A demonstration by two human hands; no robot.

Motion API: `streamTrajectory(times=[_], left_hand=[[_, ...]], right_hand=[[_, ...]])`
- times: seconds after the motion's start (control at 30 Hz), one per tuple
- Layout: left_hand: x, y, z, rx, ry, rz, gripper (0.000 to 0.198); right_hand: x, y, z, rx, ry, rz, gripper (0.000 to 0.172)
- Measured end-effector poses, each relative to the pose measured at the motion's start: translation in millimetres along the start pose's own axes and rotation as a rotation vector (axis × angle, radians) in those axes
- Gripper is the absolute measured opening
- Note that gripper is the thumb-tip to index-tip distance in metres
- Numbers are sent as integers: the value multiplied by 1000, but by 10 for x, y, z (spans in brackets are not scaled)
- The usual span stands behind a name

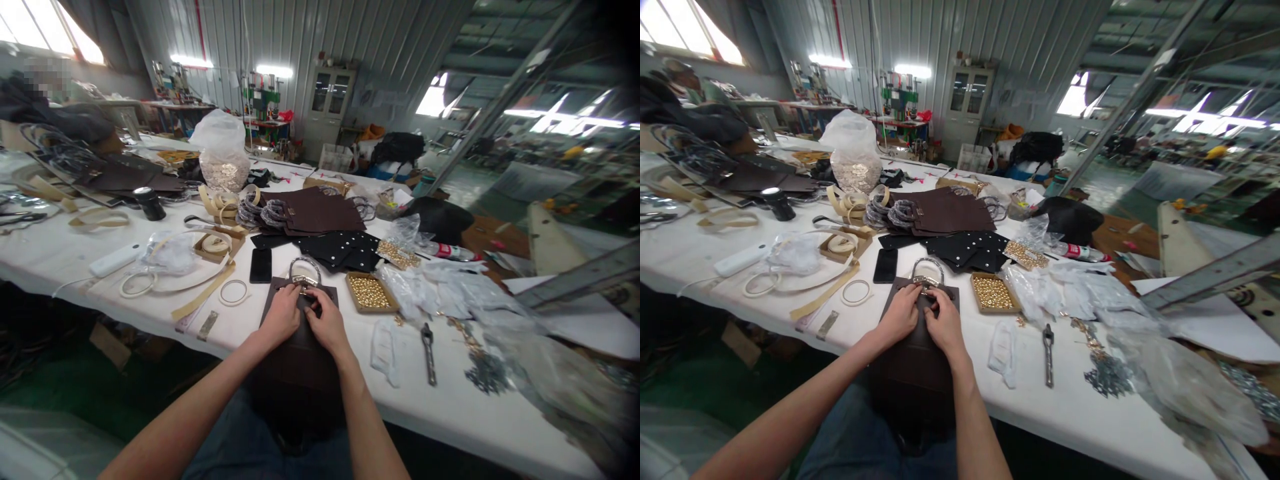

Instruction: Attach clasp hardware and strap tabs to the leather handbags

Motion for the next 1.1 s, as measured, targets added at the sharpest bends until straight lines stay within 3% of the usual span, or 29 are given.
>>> streamTrajectory(times=[0.23, 0.87, 1.1], left_hand=[[-15, 46, -46, -46, -19, -55, 66], [-86, 45, -55, -2, -29, 25, 67], [-57, 72, -65, -46, -4, -64, 67]], right_hand=[[11, 6, -2, -9, 6, -1, 48], [3, 18, 0, -34, -2, 8, 45], [-4, 20, -10, -37, 4, -16, 44]])
Point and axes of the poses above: each hand's wrist, its own z-axis towards the middle knuckle, its own y-axis out of the back of the hand, x = y × z, the point moved 10 cm from there along z, towards the middle knuckle, and after that the axes turned 5 degrees about -x, right-handed, at the moved point
